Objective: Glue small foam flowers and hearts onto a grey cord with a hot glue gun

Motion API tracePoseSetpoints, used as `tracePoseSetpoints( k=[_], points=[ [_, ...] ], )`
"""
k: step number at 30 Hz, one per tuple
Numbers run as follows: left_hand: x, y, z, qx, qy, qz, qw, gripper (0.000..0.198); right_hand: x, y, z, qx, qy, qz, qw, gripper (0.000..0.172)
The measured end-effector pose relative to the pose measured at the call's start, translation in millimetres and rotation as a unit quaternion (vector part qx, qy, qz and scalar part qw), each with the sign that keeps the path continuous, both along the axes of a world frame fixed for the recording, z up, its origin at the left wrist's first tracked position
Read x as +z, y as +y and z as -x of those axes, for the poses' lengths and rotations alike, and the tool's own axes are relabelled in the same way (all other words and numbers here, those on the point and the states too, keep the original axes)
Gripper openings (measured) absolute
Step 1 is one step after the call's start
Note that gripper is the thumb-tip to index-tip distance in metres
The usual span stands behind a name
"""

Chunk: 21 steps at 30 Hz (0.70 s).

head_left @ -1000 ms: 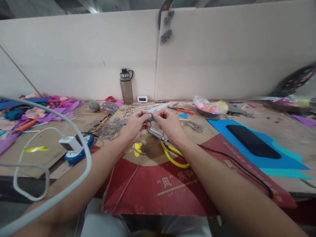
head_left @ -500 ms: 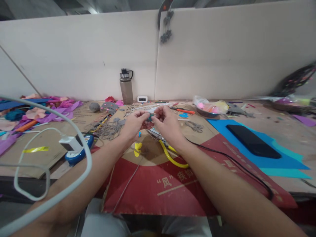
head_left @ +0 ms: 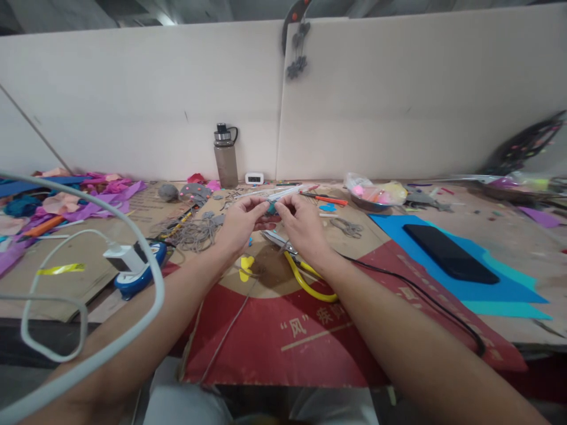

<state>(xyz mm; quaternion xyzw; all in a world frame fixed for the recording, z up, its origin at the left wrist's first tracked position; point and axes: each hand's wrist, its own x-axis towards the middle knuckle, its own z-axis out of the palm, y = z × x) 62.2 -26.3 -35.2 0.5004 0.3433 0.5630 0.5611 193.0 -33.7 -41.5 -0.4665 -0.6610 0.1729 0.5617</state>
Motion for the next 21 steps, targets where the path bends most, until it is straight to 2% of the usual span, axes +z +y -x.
tracePoseSetpoints(
  k=[14, 18, 21],
  points=[
    [-3.5, 3.3, 0.9, 0.003, 0.027, -0.027, 0.999, 0.022, 4.0, -5.1, 2.0, -0.034, -0.025, 0.004, 0.999, 0.016],
    [-5.0, 4.7, 2.3, 0.001, 0.054, -0.038, 0.998, 0.022, 3.5, -6.6, 2.9, -0.041, -0.029, -0.007, 0.999, 0.013],
    [-4.8, 5.2, 3.6, -0.01, 0.068, -0.046, 0.997, 0.023, 3.9, -6.5, 2.6, -0.03, -0.006, -0.003, 1.0, 0.005]
  ],
)
